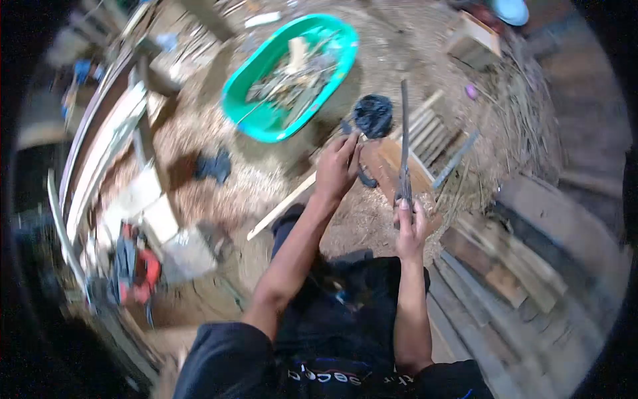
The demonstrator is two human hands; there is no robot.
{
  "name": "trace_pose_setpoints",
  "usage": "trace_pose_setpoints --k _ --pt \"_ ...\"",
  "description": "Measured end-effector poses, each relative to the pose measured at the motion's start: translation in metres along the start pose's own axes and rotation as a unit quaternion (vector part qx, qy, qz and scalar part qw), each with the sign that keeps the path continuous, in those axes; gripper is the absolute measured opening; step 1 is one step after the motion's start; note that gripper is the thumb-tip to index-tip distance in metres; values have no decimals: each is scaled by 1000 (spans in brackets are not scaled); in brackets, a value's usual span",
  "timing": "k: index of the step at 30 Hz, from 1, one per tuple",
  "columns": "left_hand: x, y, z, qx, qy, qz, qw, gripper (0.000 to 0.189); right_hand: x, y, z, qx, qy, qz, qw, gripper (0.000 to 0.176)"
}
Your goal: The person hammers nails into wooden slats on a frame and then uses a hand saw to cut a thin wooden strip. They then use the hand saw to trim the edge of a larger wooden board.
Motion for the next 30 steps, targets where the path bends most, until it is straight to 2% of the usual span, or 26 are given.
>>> trace_pose_setpoints --k 1,3,7,10,11,15,17,21,25,30 --pt "-10 -9 -26 33 54 -5 998 24 -5 -9 10 -11 -27 32 999 27" --pt "-40 -31 -83 61 71 -94 991 23 -19 -26 36 -11 -61 96 993 29" --pt "-115 -53 -195 147 126 -208 959 23 -56 -34 88 -139 -201 96 965 35" --pt "-165 -55 -263 206 143 -283 926 24 -96 -51 138 -170 -292 134 932 37" --pt "-181 -62 -277 218 150 -301 916 26 -106 -69 161 -241 -351 47 903 27" --pt "-224 -101 -312 310 158 -334 876 25 -147 -59 210 -219 -419 146 869 32" --pt "-233 -133 -320 356 185 -336 852 23 -155 -47 236 -236 -450 138 850 33" --pt "-242 -163 -324 370 151 -404 823 25 -164 -18 270 -274 -476 111 828 33" --pt "-250 -177 -308 327 222 -400 827 34 -161 8 293 -295 -488 86 817 33" --pt "-253 -183 -299 275 300 -436 803 30 -155 21 306 -308 -505 56 805 32"
Point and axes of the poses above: each hand's wrist, its own x-axis towards the middle knuckle, its own z-axis out of the palm, y = z × x, the point moved 4 cm from there along x, towards the middle knuckle, and after that the axes turned 12 degrees about x, right-handed, at the moved point
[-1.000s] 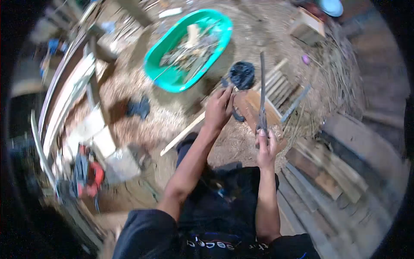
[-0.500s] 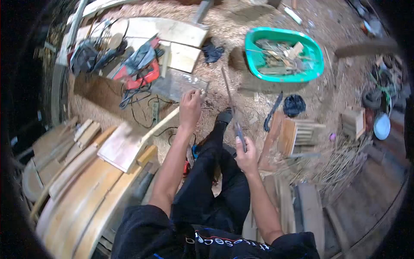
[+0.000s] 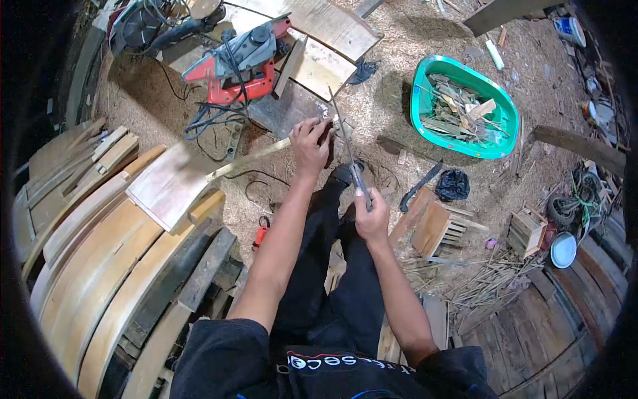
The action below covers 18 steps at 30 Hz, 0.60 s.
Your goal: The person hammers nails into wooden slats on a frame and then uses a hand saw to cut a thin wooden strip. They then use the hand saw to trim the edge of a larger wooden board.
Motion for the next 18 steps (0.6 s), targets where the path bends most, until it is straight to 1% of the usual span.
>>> trace_pose_setpoints --k 2,5,8,12,18 --pt "-4 -5 8 -6 30 -1 1000 22 3 5 0 -15 -8 -15 1000 32" --pt "-5 -4 6 -6 46 11 999 24 7 13 0 9 -26 -39 999 30" --pt "-6 -3 6 14 54 26 998 26 9 17 -1 24 -37 -38 998 28" --pt "-7 -3 8 22 58 43 997 27 7 35 -4 11 -44 -45 998 27" --pt "-7 -4 8 33 76 57 995 26 3 30 -3 -24 -43 -49 998 27"
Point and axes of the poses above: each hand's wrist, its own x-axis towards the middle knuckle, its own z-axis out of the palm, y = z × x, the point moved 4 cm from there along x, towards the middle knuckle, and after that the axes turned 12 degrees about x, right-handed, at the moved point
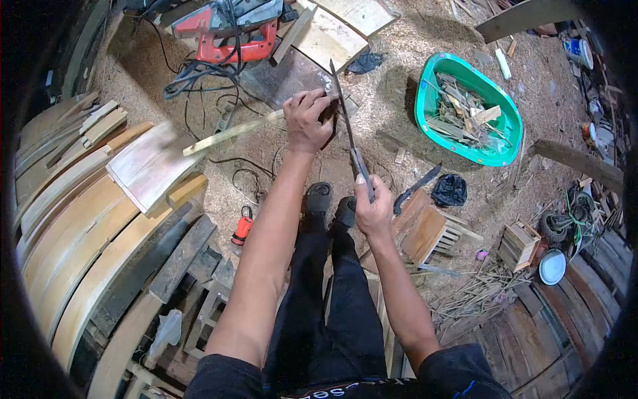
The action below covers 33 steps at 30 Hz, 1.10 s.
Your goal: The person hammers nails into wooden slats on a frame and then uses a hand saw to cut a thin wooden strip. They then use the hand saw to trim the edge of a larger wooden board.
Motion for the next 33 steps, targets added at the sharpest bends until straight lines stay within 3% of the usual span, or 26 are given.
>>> trace_pose_setpoints --k 8,12,15,19,23,33 --pt "-3 -1 2 -11 14 1 1000 22 -4 -3 -4 22 12 32 999 31" --pt "1 -1 3 -9 20 1 1000 20 -14 -3 -7 11 20 -2 1000 30" --pt "-1 -1 3 -8 21 1 1000 20 -8 -7 -9 8 20 56 998 30" --pt "1 2 1 -1 11 2 1000 22 -22 -2 -12 0 35 -12 999 32" --pt "-3 2 -1 -5 12 2 1000 21 -11 -12 -6 7 35 28 999 33" --pt "-1 2 0 -8 5 -3 1000 18 -25 -1 -9 9 29 2 1000 31"
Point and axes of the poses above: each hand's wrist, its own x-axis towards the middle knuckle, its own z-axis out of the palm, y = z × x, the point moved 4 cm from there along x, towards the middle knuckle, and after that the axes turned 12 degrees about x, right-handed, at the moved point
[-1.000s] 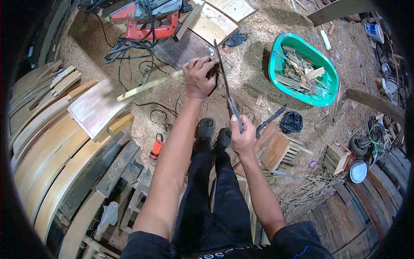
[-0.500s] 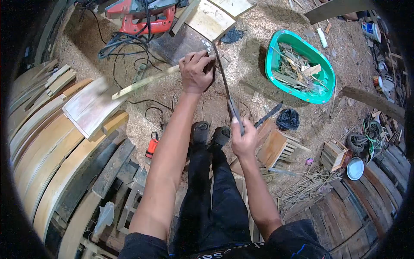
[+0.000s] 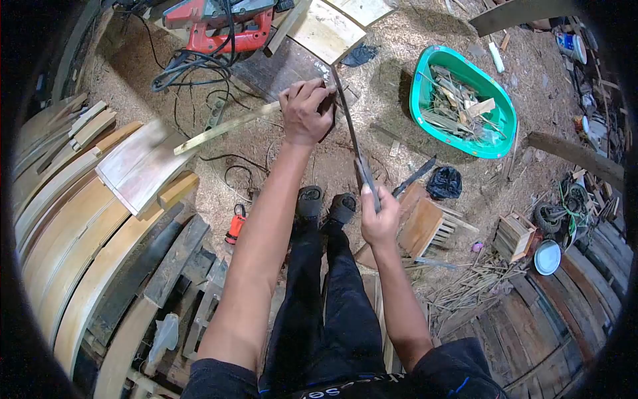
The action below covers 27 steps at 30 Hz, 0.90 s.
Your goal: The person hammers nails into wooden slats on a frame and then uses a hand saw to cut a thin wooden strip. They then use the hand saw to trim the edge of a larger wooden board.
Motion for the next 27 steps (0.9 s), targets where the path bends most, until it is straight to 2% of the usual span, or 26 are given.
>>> trace_pose_setpoints --k 4,7,16,20,23,27 --pt "4 -1 1 1 -3 4 1000 17 5 2 -2 -6 -17 49 999 32" --pt "4 0 -1 -6 -1 1 1000 20 7 -16 3 -5 -8 35 999 32" --pt "5 1 -1 -13 0 1 1000 20 6 -1 6 -20 2 -29 999 31" --pt "5 0 -3 -12 -3 -3 1000 20 11 -12 7 -13 -1 27 1000 32" --pt "5 0 -3 -5 -5 -1 1000 21 19 -15 12 -8 -6 0 1000 32" --pt "2 -2 0 -1 -4 -1 1000 20 3 8 4 5 2 17 1000 32"
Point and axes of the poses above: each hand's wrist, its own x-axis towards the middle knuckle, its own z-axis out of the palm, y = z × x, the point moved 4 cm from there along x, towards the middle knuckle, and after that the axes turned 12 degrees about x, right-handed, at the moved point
